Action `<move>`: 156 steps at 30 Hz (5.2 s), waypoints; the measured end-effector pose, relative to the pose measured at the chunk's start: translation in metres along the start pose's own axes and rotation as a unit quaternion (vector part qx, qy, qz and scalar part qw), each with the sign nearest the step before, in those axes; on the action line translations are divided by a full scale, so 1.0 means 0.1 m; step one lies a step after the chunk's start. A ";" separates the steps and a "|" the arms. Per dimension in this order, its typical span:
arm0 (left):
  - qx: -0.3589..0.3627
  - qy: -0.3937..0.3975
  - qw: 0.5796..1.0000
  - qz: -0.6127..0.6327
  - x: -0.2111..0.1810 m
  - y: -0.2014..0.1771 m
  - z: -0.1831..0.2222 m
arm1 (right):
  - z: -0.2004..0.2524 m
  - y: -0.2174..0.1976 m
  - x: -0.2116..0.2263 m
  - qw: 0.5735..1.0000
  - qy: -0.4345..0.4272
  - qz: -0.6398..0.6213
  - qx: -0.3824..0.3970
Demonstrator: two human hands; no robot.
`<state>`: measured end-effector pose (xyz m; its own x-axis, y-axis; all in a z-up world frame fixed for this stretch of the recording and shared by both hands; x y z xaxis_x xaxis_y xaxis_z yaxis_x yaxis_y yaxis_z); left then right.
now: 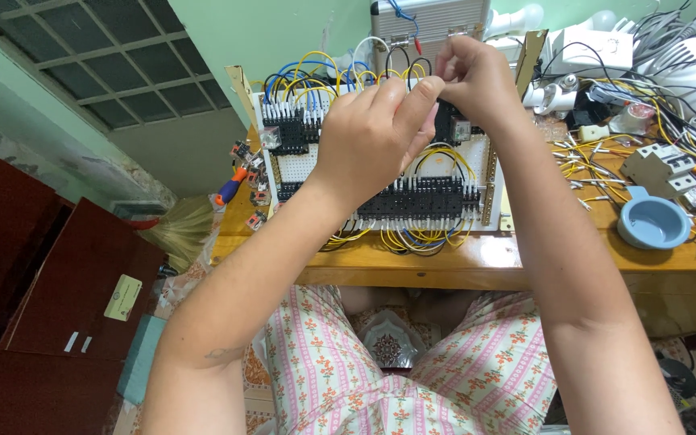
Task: Connecting and securing multiple wires to a terminal block assembly using a manual screwdriver
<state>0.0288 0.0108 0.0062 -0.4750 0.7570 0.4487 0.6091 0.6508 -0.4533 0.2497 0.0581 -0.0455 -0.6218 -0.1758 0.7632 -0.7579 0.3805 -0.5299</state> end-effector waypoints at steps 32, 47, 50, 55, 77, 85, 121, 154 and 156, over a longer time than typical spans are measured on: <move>0.073 0.029 0.974 0.212 0.07 0.21 -0.21 | -0.01 0.01 0.03 0.998 0.052 0.013 -0.025; 0.202 0.172 0.944 0.197 0.16 0.19 -0.54 | -0.06 0.03 0.06 0.947 0.217 -0.233 0.052; 0.133 0.163 0.965 0.155 0.15 0.12 -0.38 | 0.04 0.00 0.00 0.996 0.077 -0.007 0.034; 0.067 0.129 0.971 0.191 0.11 -0.10 -0.25 | -0.03 0.03 -0.20 0.991 -0.017 -0.127 0.036; -0.230 -0.540 0.337 0.736 -0.71 -0.50 3.59 | 0.74 -0.12 0.15 0.974 -0.025 -0.144 -0.170; -0.231 -0.735 0.397 0.499 -1.13 -0.52 4.39 | 1.62 0.11 -0.54 0.890 -0.046 -0.241 -0.384; -0.054 -0.775 0.492 0.392 -1.26 -0.43 4.24 | 1.09 -0.56 -1.43 0.940 0.171 -0.241 -0.170; -0.014 -0.760 0.541 0.360 -1.29 -0.45 4.16 | 1.26 -0.95 -1.53 0.942 0.108 0.305 0.085; -0.019 -0.759 0.539 0.364 -1.30 -0.44 4.18 | 1.23 -1.01 -1.36 0.948 0.167 0.261 0.070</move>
<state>-0.2020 -0.0920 -0.3544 -0.0564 0.0044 -0.9984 0.9841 0.1688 -0.0548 0.3871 -0.0684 -0.1414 -0.8399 0.3104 0.4452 -0.3967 0.2086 -0.8939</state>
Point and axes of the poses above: each hand's wrist, its own z-axis away from the middle knuckle, its own y-axis out of the palm, x = y × z, the point moved 2 cm from there along -z, towards the middle knuckle, and after that the axes turned 6 degrees about y, right-handed, at the moved point
